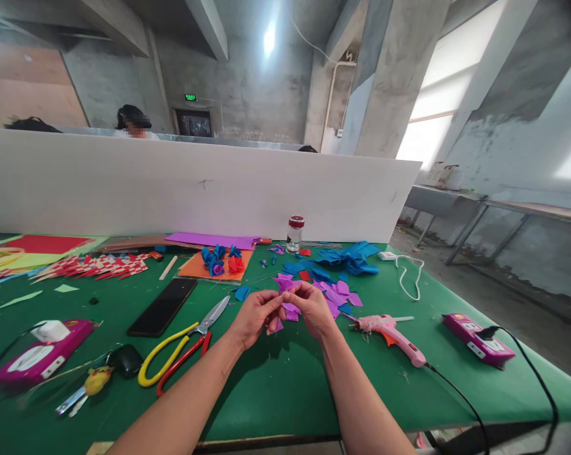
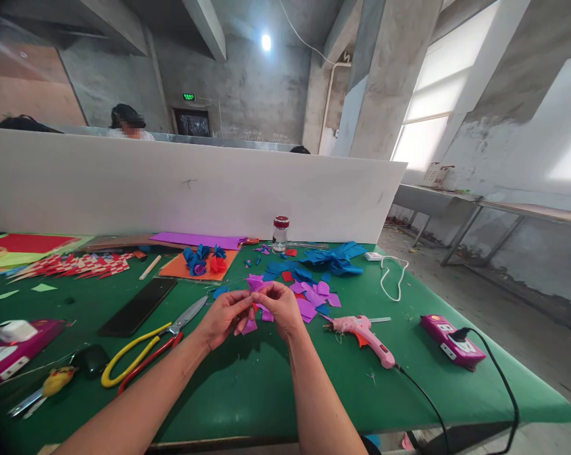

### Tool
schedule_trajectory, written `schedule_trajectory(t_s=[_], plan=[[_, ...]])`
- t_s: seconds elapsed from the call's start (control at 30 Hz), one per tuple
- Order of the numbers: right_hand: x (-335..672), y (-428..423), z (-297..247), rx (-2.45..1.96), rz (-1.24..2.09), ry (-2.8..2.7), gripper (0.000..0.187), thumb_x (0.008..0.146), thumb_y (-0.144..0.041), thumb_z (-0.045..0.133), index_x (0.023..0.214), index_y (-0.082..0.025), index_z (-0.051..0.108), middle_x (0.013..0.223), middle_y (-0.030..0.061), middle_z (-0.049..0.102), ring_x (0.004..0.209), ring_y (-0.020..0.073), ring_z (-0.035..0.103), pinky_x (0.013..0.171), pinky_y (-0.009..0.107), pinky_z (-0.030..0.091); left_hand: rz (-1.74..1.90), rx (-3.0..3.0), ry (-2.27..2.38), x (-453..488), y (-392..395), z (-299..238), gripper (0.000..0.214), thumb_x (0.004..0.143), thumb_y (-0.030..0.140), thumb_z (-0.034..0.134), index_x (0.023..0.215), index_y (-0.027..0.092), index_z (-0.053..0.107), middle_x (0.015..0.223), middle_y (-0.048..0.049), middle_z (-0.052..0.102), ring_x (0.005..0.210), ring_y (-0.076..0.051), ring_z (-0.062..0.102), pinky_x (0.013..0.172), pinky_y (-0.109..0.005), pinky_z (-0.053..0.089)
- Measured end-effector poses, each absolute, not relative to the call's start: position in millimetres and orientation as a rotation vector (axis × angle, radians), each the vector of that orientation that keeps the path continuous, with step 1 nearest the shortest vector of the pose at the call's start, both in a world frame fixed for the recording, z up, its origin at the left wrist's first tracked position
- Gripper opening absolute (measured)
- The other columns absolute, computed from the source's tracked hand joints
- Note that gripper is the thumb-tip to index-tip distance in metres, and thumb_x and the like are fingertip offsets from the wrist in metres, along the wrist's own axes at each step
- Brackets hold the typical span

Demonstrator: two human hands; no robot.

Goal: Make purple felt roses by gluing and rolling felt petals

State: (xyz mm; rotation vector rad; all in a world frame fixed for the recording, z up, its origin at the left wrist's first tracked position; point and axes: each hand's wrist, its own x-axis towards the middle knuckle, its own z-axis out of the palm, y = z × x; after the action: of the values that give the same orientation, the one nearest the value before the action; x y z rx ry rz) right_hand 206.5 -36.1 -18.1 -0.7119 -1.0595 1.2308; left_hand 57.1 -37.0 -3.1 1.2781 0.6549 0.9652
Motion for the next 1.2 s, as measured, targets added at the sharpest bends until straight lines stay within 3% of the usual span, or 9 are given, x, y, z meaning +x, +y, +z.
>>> schedule_trajectory(t_s=[0.27, 0.5, 0.63, 0.8, 1.0, 1.1, 1.2], plan=[[208.2, -36.6, -20.0, -0.713, 1.333, -1.068, 0.028, 0.06, -0.038, 0.086, 0.063, -0.019, 0.065, 0.064, -0.0009, 0.064, 0.063, 0.0139, 0.059, 0.072, 0.03, 0.046, 0.945, 1.218, 0.627, 55.5, -32.4, -8.6, 0.029, 0.077, 0.039, 0.071, 0.077, 0.011, 0.065, 0.055, -0.0008, 0.062, 0.032, -0.004, 0.042, 0.033, -0.016, 0.03], [210.8, -30.6, -23.6, -0.794, 1.311, -0.957, 0.036, 0.059, -0.049, 0.083, 0.072, -0.018, 0.07, 0.063, -0.0005, 0.063, 0.06, 0.0124, 0.056, 0.066, 0.028, 0.045, 0.943, 0.957, 0.473, 48.2, -23.5, -12.5, 0.02, 0.076, 0.029, 0.073, 0.077, 0.011, 0.064, 0.054, 0.0019, 0.059, 0.032, -0.002, 0.039, 0.032, -0.014, 0.028], [210.6, -27.6, -23.5, -0.837, 1.118, -0.904, 0.04, 0.064, -0.053, 0.078, 0.058, -0.019, 0.058, 0.054, -0.004, 0.053, 0.053, 0.0101, 0.047, 0.059, 0.026, 0.041, 0.951, 0.959, 0.473, 45.7, -19.8, -16.5, 0.018, 0.078, 0.027, 0.071, 0.079, 0.01, 0.065, 0.055, 0.0019, 0.059, 0.032, -0.002, 0.039, 0.033, -0.014, 0.028], [209.0, -31.0, -19.8, -0.902, 0.892, -0.979, 0.032, 0.062, -0.044, 0.081, 0.067, -0.019, 0.062, 0.064, -0.0018, 0.058, 0.061, 0.0125, 0.049, 0.06, 0.025, 0.039, 0.99, 0.992, 0.543, 47.1, -20.9, -13.9, 0.022, 0.076, 0.031, 0.073, 0.078, 0.01, 0.065, 0.056, 0.0017, 0.06, 0.033, -0.001, 0.039, 0.034, -0.015, 0.027], [211.7, -35.7, -18.3, -1.051, 0.55, -1.108, 0.034, 0.081, -0.051, 0.062, 0.064, -0.021, 0.057, 0.057, -0.0031, 0.051, 0.057, 0.0134, 0.043, 0.058, 0.027, 0.035, 1.026, 1.124, 0.703, 51.1, -25.6, -10.0, 0.028, 0.073, 0.038, 0.073, 0.076, 0.012, 0.065, 0.053, 0.002, 0.059, 0.032, -0.003, 0.038, 0.033, -0.017, 0.026], [214.8, -41.2, -13.5, -1.086, 0.188, -1.226, 0.032, 0.083, -0.045, 0.064, 0.061, -0.022, 0.057, 0.062, -0.0009, 0.054, 0.066, 0.017, 0.049, 0.067, 0.03, 0.039, 1.017, 1.226, 0.794, 52.3, -26.3, -11.6, 0.03, 0.073, 0.041, 0.072, 0.075, 0.011, 0.065, 0.052, 0.0019, 0.058, 0.032, -0.003, 0.037, 0.033, -0.018, 0.025], [216.2, -46.1, -8.8, -1.012, -0.025, -1.448, 0.014, 0.084, -0.034, 0.066, 0.074, -0.024, 0.068, 0.086, 0.0044, 0.066, 0.091, 0.0227, 0.056, 0.083, 0.037, 0.043, 0.993, 1.282, 0.84, 51.4, -25.3, -13.5, 0.031, 0.072, 0.042, 0.071, 0.073, 0.012, 0.064, 0.05, 0.0021, 0.057, 0.032, -0.004, 0.036, 0.033, -0.018, 0.025]])
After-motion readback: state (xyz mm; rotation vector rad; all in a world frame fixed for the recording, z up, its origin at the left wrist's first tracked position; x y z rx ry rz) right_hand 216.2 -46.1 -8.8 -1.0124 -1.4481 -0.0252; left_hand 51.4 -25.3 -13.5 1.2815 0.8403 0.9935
